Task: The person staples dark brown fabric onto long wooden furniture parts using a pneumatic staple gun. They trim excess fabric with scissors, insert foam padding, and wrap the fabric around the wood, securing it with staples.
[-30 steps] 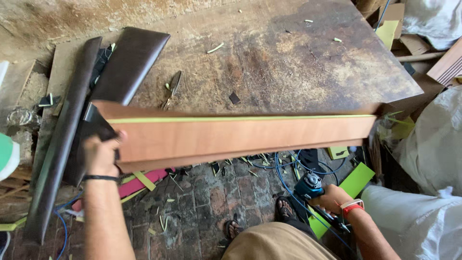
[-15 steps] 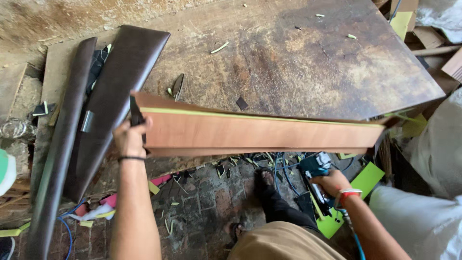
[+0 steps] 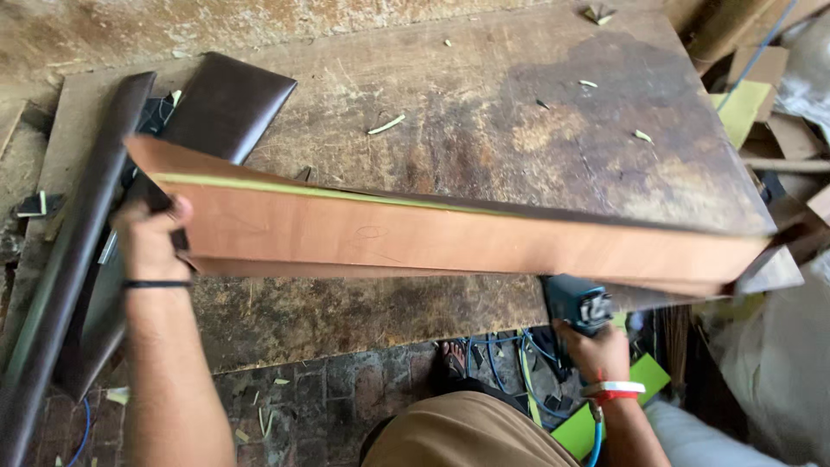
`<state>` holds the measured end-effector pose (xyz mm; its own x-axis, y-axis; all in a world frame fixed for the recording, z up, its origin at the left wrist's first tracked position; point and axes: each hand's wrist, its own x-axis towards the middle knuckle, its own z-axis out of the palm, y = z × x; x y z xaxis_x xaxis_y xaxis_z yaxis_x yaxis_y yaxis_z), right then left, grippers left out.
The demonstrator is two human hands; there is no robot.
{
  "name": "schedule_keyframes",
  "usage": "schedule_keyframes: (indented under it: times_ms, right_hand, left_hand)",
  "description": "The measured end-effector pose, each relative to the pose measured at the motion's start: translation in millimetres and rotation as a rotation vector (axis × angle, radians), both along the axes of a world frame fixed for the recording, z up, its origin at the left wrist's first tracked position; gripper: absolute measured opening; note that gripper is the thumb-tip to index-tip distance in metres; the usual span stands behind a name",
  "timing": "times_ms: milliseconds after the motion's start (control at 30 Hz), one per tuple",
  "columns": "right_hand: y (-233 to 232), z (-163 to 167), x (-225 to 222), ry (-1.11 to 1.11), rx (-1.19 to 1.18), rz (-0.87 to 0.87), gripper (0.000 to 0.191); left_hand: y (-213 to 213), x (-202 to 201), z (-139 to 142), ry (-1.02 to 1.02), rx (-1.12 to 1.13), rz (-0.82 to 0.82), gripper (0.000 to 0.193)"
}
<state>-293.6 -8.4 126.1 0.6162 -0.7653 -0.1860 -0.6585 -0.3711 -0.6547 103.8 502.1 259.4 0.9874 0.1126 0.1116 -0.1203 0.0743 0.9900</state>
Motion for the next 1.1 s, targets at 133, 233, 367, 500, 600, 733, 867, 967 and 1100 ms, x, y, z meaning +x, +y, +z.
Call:
schedule_keyframes:
  times_ms: [133, 233, 367, 500, 600, 733, 867, 967, 1100]
  right_hand:
    - [-52, -1, 47, 0.158, 0.090, 0.016, 0.044]
    - [-69, -13, 80, 0.216, 0.118, 0.167, 0.043]
    - [-62, -34, 124, 0.049, 0.085, 0.527, 0.052]
    - [-36, -60, 173, 0.149, -0.044, 0.596, 0.076]
    - [-5, -86, 211, 0.017, -0.159, 0.713, 0.081]
    - [37, -114, 233, -0.095, -0.337, 0.827, 0.070]
    - [57, -111, 245, -0.097, -0.408, 0.836, 0.060]
    - [63, -86, 254, -0.100, -0.470, 0.915, 0.051]
    - [114, -57, 276, -0.240, -0.412, 0.869, 0.030]
  left_hand:
    - [-15, -33, -115, 0.464, 0.011, 0.194, 0.027]
    - [-43, -69, -196, 0.679, 0.406, 0.369, 0.034]
    - [-59, -111, -244, 0.831, 0.637, 0.325, 0.054]
    - [-50, -128, -249, 0.733, 0.917, 0.201, 0.060]
    - [-37, -137, -248, 0.735, 0.702, 0.149, 0.053]
    - [-15, -156, -248, 0.632, 0.638, 0.067, 0.053]
    - [13, -171, -239, 0.783, 0.515, -0.010, 0.040]
    - [29, -174, -231, 0.872, 0.372, -0.046, 0.033]
    - [53, -174, -226, 0.847, 0.323, -0.046, 0.032]
